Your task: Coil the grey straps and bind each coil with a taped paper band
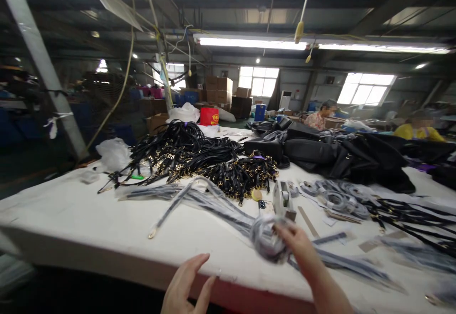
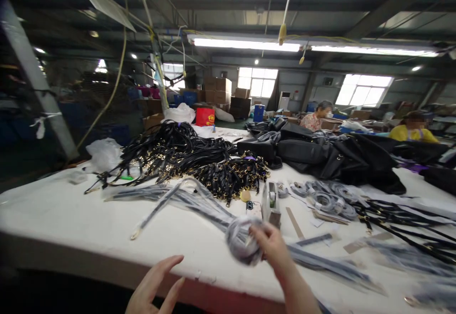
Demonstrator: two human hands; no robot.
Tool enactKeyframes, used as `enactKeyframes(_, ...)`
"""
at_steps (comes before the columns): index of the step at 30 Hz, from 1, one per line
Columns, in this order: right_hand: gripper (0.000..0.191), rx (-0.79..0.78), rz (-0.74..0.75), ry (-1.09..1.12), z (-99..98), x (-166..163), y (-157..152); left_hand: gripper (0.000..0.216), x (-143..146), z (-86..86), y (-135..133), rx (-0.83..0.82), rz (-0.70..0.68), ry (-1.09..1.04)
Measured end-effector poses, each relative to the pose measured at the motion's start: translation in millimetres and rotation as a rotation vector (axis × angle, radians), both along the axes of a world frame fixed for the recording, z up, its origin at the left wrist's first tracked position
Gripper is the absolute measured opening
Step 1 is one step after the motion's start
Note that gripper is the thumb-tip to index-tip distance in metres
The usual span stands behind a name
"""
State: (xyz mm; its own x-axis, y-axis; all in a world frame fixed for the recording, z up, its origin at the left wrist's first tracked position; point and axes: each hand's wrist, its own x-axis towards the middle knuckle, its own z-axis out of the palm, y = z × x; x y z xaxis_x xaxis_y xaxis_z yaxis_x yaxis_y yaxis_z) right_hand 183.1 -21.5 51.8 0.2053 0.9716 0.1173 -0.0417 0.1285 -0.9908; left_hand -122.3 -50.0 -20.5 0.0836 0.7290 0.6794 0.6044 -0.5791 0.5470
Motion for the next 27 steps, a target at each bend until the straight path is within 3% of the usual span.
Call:
enactKeyframes(1,0.032,0.102,-0.229,0.181,8.6,17.6,7.6,0.032,1.9,2.5,-2.5,-0.026,0.02,-0.006)
enactKeyframes(3,0.037,0.181,-0.374,0.278,18.6,40.1,20.5,0.028,9.5,6.9,-8.3,-0.072,0.032,-0.034)
enactKeyframes(5,0.041,0.165,-0.345,0.296,16.3,40.7,26.5,0.025,18.9,10.2,-13.5,-0.101,0.011,-0.064)
enactKeyframes(8,0.05,0.01,-0.143,0.179,-6.3,13.5,21.7,0.021,27.8,13.8,-18.5,-0.157,-0.052,-0.099)
enactKeyframes(11,0.051,-0.044,-0.024,-0.055,-34.6,-10.3,16.2,0.021,26.7,16.7,-21.7,-0.247,-0.115,-0.133)
enactKeyframes(13,0.05,-0.022,0.019,-0.337,-49.7,-12.4,21.7,0.021,22.6,17.9,-23.6,-0.294,-0.141,-0.149)
enactKeyframes(17,0.044,0.004,-0.03,-0.931,-73.4,2.5,49.4,0.019,16.2,17.5,-27.1,-0.354,-0.149,-0.156)
enactKeyframes(23,0.034,-0.036,-0.082,-1.373,-105.8,12.5,68.2,0.018,16.9,14.0,-28.4,-0.385,-0.153,-0.163)
enactKeyframes(27,0.038,-0.041,-0.127,-1.551,-114.2,15.7,66.4,0.018,18.2,12.5,-28.3,-0.403,-0.15,-0.171)
